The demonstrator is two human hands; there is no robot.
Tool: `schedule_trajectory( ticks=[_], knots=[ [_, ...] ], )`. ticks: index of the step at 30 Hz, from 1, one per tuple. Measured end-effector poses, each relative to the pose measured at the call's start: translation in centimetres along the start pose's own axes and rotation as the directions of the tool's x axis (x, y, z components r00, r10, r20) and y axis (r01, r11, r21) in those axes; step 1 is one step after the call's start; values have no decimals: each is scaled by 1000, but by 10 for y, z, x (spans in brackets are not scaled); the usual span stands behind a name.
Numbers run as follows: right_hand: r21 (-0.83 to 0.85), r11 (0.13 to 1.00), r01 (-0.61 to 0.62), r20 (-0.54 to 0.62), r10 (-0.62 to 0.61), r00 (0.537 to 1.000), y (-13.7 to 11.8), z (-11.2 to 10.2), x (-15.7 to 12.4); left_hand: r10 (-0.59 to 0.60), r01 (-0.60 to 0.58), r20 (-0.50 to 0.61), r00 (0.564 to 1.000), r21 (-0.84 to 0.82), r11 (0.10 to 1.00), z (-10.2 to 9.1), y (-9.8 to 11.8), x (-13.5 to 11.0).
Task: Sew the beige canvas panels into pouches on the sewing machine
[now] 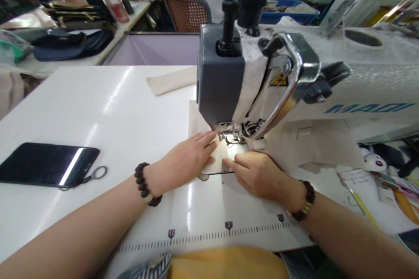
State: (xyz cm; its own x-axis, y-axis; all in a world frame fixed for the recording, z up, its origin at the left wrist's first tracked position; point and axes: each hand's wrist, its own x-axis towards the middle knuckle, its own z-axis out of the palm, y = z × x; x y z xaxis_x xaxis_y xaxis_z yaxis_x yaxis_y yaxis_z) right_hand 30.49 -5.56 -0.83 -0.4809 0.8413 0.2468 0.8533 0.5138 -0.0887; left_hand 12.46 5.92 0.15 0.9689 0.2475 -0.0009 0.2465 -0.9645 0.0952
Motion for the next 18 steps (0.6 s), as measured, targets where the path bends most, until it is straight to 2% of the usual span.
schedule_trajectory(
  ticks=[8,18],
  knots=[
    [-10,1000,4,-20,-4,1000,-2,6,0,50,-52,-37,998,-61,997,-3,-6,1],
    [10,1000,-15,24,14,1000,-3,5,1,63,-67,-83,995,-40,997,-3,-7,0]
  ],
)
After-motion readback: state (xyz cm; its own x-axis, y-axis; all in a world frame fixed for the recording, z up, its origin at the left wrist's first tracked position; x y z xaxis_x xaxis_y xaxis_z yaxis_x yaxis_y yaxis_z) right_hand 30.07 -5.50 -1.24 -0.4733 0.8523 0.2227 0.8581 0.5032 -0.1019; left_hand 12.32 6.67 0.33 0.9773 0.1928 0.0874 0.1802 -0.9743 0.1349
